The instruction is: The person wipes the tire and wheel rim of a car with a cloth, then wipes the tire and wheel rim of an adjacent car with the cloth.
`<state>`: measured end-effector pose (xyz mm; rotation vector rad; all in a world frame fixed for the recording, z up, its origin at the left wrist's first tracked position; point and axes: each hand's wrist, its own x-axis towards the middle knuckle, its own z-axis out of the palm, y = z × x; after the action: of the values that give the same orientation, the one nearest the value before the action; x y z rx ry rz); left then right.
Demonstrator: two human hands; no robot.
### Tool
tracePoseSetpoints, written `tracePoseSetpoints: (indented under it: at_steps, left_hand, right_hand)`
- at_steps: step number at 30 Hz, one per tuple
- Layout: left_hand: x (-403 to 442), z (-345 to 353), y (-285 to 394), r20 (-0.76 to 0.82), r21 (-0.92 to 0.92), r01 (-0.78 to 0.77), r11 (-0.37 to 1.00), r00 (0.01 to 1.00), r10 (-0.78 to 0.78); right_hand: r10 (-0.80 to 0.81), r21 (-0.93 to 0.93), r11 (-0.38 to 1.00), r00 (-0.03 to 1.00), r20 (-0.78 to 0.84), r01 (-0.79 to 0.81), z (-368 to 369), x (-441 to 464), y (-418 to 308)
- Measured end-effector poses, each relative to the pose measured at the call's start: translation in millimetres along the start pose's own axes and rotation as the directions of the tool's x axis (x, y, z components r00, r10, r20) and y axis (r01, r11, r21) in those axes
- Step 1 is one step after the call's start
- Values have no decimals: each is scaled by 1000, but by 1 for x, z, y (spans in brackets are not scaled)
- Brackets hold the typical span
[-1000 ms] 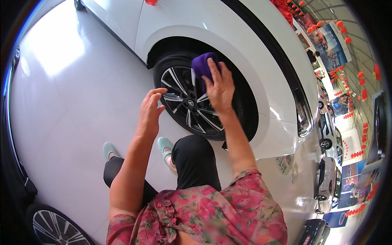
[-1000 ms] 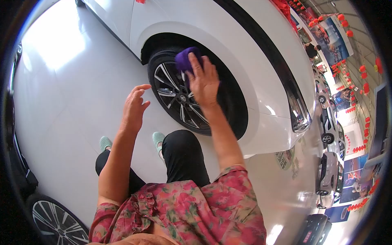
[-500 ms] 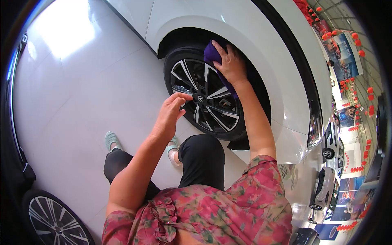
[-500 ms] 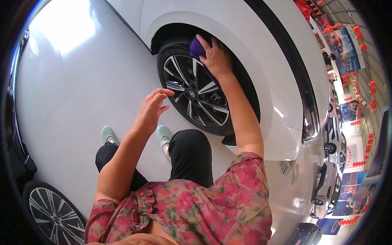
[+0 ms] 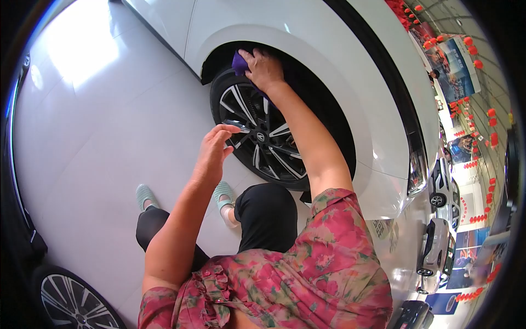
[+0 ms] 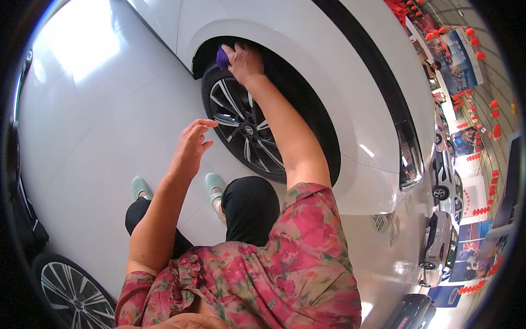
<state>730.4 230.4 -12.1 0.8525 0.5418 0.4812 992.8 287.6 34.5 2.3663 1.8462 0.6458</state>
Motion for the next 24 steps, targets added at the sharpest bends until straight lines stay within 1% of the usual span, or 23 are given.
tracePoseSetpoints:
  at_steps: [1,3,6,9,11,12,13,15,18,21,24]
  left_hand:
    - [1,-2,1,5,-1,-12,1000,1000,12]
    - [0,-3,4,18,-8,-44,999,999,44]
    - [-1,-4,2,19,-24,-43,999,999,43]
    - [-3,-3,1,10,-28,-38,999,999,38]
    - [-5,-3,2,-1,-22,-25,999,1000,25]
    - [-4,-4,3,-7,-20,-19,1000,1000,19]
    - [-4,-4,3,-6,-27,-26,999,1000,25]
    - [-4,-4,2,-2,-41,-37,998,999,37]
    - [-7,0,4,-7,-66,-27,997,1000,27]
    - [-10,4,7,-1,-116,14,993,1000,-14]
    - [-13,6,8,20,-118,18,993,1000,-16]
  right_hand:
    - [-5,-8,1000,999,-41,5,-3,-8,3]
    - [-39,7,999,980,-197,41,-11,-33,11]
    - [62,97,995,962,-265,-37,-35,-80,21]
    - [251,227,955,930,-268,-192,-61,-136,31]
    - [399,375,876,892,-211,-303,-77,-175,37]
    - [385,322,900,882,-274,-293,-74,-194,47]
    - [413,285,897,871,-265,-338,-74,-212,54]
    - [433,306,886,855,-284,-347,-73,-245,60]
    - [437,274,888,862,-256,-369,-69,-268,62]
    - [382,205,919,887,-258,-336,-70,-258,61]
    - [255,102,967,921,-294,-234,-75,-240,59]
